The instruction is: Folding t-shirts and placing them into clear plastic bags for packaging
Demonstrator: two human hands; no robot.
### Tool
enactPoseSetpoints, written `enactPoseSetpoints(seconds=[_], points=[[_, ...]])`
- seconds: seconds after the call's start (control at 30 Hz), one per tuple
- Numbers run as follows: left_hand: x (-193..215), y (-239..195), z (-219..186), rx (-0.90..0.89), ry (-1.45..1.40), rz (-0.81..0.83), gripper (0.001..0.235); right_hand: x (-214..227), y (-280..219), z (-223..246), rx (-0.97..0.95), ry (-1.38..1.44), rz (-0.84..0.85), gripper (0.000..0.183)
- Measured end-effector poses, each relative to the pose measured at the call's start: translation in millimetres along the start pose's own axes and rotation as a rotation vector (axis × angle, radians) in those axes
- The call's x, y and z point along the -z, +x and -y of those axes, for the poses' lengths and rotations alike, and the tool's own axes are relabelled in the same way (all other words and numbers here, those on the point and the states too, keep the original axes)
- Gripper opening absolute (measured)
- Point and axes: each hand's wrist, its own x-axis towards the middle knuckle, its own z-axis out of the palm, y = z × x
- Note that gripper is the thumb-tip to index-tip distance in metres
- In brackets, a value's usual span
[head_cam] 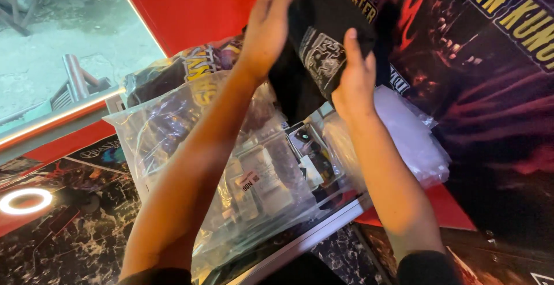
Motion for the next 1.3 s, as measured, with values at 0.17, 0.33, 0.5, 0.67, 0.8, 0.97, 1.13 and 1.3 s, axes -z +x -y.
enactPoseSetpoints(seconds=[0.17,0.33,0.5,0.67,0.8,0.97,1.13,1.3], points=[[-58,13,50,-0.241,0.496,0.427,0.062,51,33,-24,-0.283,0.354,-0.202,0.04],[-67,2,59,-0.2,0.786,0.525,0.056,108,46,-61,-0.036,-0.026,-0.169,0.046],[-65,-7,65,-0.167,0.86,0.532,0.059,122,25,-48,0.164,-0.787,-0.116,0.073],[-58,2,68,-0.146,0.824,0.55,0.059,99,-23,-2,0.825,-1.162,0.407,0.098],[-48,13,82,-0.097,0.646,0.641,0.056,102,-16,5,0.733,-1.573,0.684,0.099],[-16,-2,94,-0.51,0.425,0.462,0.07,106,-1,11,0.959,-1.433,0.604,0.067],[-5,-66,34,-0.605,1.232,0.466,0.118,82,9,31,1.055,-1.396,0.586,0.057],[-8,-54,35,-0.466,0.935,0.511,0.108,64,22,52,1.051,-1.433,0.689,0.053]])
